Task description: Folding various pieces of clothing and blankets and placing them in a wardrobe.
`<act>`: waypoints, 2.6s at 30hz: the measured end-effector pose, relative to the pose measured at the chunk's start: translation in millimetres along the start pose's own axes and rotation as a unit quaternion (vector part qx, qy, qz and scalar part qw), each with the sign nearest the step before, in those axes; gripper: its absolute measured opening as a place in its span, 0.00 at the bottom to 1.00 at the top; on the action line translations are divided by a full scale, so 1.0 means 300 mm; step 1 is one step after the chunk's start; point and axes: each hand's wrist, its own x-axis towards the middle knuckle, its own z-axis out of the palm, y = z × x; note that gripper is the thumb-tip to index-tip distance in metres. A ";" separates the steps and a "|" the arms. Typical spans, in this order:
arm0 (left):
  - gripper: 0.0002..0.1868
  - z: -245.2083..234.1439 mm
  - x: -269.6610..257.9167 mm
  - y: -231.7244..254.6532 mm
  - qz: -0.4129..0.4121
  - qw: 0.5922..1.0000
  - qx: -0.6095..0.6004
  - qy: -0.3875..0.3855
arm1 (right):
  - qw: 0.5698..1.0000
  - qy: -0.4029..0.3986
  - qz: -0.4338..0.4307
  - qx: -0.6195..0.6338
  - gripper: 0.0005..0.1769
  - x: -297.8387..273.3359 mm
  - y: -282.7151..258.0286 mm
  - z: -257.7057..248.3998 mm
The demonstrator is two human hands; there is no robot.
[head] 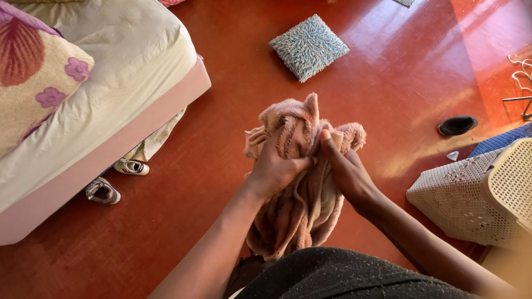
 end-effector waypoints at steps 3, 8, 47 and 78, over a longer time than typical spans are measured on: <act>0.30 -0.006 -0.012 -0.008 -0.054 0.998 -0.017 -0.016 | 1.000 -0.010 -0.008 -0.004 0.28 -0.047 -0.049 0.035; 0.25 0.021 -0.023 0.018 -0.050 0.999 -0.003 -0.010 | 0.997 0.010 -0.069 0.044 0.29 -0.031 0.028 0.008; 0.10 -0.134 -0.129 0.003 0.109 0.944 -0.119 0.287 | 0.921 0.222 -0.087 0.308 0.17 0.087 0.142 -0.242; 0.22 0.234 0.091 -0.125 -0.010 0.957 -0.222 0.188 | 0.972 0.002 -0.030 0.231 0.16 0.079 0.126 -0.203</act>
